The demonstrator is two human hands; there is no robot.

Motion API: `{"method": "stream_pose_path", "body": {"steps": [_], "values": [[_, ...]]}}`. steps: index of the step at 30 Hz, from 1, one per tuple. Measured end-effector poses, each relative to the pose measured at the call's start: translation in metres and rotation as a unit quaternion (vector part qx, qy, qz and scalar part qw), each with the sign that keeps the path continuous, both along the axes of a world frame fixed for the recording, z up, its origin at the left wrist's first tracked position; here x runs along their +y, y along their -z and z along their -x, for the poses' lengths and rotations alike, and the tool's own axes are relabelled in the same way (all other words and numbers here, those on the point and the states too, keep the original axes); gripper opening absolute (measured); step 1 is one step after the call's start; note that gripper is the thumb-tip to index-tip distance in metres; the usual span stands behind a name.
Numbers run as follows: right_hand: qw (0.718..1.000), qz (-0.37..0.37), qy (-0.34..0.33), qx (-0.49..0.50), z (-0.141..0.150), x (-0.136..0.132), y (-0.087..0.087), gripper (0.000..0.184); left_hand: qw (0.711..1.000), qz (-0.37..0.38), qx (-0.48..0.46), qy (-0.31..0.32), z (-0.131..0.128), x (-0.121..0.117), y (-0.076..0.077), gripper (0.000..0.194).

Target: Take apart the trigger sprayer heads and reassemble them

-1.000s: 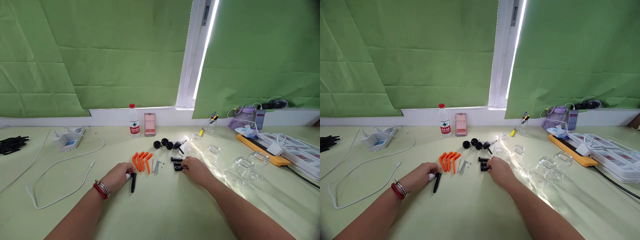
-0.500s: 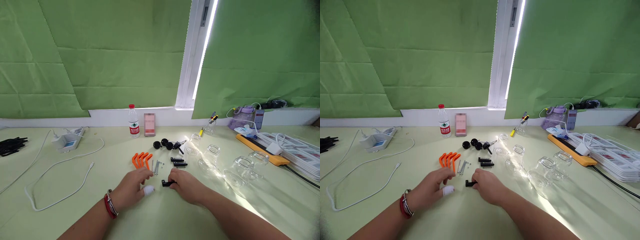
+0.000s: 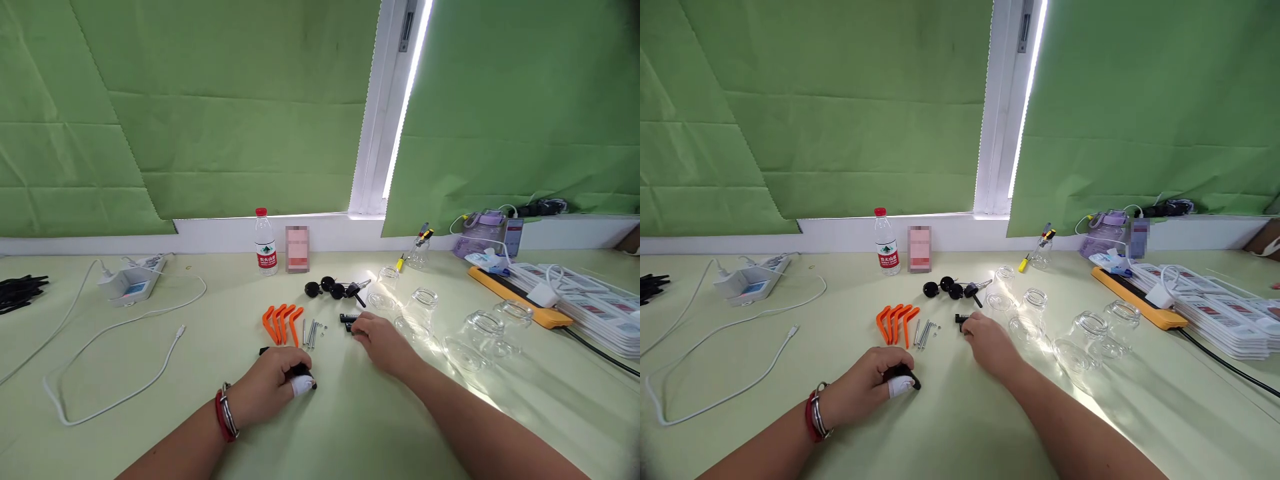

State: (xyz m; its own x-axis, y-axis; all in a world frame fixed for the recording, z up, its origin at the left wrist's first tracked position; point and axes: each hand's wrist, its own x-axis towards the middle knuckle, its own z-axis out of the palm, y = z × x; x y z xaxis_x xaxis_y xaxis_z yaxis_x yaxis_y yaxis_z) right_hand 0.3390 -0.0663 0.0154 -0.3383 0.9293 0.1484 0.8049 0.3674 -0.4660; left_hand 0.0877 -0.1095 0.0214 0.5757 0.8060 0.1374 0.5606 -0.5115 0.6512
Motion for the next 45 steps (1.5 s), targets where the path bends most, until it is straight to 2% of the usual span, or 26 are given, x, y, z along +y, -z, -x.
{"method": "stream_pose_path", "body": {"steps": [5,12,17,25,31,35,41,45], "values": [[0.992,-0.005,0.031,-0.121,-0.012,0.011,0.004,0.018,0.999,0.034,-0.025,-0.005,0.000,-0.002,0.001,0.012],[0.990,0.000,0.013,-0.143,-0.004,0.008,0.011,0.022,0.999,0.042,-0.021,-0.007,-0.002,-0.002,-0.001,0.012],[0.994,0.005,-0.032,-0.105,0.004,0.002,0.012,0.021,0.999,0.036,-0.018,-0.001,-0.002,-0.003,-0.002,0.015],[0.982,0.021,-0.158,-0.099,0.029,-0.015,0.010,0.030,0.999,0.037,-0.012,0.008,-0.003,-0.004,-0.002,0.012],[0.978,0.023,-0.208,-0.022,0.036,-0.020,0.009,0.035,0.999,0.038,-0.019,0.016,-0.003,-0.003,-0.002,0.011],[0.974,0.046,-0.216,0.049,0.030,-0.016,0.005,0.026,0.999,0.033,-0.017,0.016,-0.003,-0.003,-0.001,0.011],[0.956,0.168,-0.191,0.146,0.013,-0.006,0.011,0.021,0.998,0.051,-0.030,0.017,-0.005,-0.003,0.002,0.013],[0.955,0.160,-0.205,0.146,0.009,-0.004,0.012,0.019,0.996,0.073,-0.040,0.022,-0.006,-0.003,0.003,0.013]]}}
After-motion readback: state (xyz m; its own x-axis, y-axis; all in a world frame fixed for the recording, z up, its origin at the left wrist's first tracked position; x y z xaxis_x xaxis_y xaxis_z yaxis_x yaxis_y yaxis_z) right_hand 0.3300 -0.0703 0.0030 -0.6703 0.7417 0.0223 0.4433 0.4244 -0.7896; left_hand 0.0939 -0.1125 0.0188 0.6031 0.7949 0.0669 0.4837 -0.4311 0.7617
